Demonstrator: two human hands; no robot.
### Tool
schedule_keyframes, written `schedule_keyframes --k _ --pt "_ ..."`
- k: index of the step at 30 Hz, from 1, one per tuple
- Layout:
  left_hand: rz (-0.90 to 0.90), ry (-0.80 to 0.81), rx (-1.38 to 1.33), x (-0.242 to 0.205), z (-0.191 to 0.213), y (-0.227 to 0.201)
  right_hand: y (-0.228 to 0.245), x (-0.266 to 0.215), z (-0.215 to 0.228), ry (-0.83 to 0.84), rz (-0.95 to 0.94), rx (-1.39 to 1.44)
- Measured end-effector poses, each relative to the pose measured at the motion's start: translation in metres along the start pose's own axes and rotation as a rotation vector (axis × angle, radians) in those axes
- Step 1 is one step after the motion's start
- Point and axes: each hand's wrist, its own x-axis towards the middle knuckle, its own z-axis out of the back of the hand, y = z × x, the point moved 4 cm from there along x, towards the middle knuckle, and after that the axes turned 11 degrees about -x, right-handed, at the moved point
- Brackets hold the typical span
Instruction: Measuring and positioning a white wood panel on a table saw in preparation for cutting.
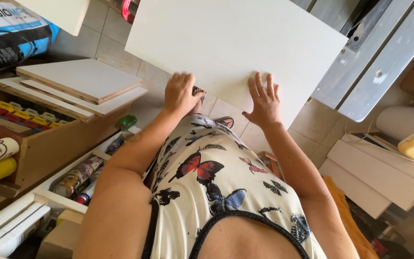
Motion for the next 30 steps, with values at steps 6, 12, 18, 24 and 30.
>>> schedule_keyframes --k 6,12,18,24,30 --pt "-0.687 0.01 0.513 0.035 0.02 -0.057 -0.004 0.004 -0.008 0.151 0.108 -0.015" --pt "-0.368 0.364 0.726 0.049 0.035 -0.076 -0.009 0.012 -0.01 0.181 0.108 -0.009" --pt "-0.427 0.302 0.787 0.059 0.039 -0.086 -0.018 0.024 -0.007 0.173 0.109 0.004" --pt "-0.625 0.237 0.616 0.065 0.043 -0.104 -0.027 0.031 -0.014 0.141 0.058 -0.063" --pt "-0.379 0.356 0.698 0.068 0.052 -0.119 -0.026 0.037 -0.004 0.319 0.076 -0.009"
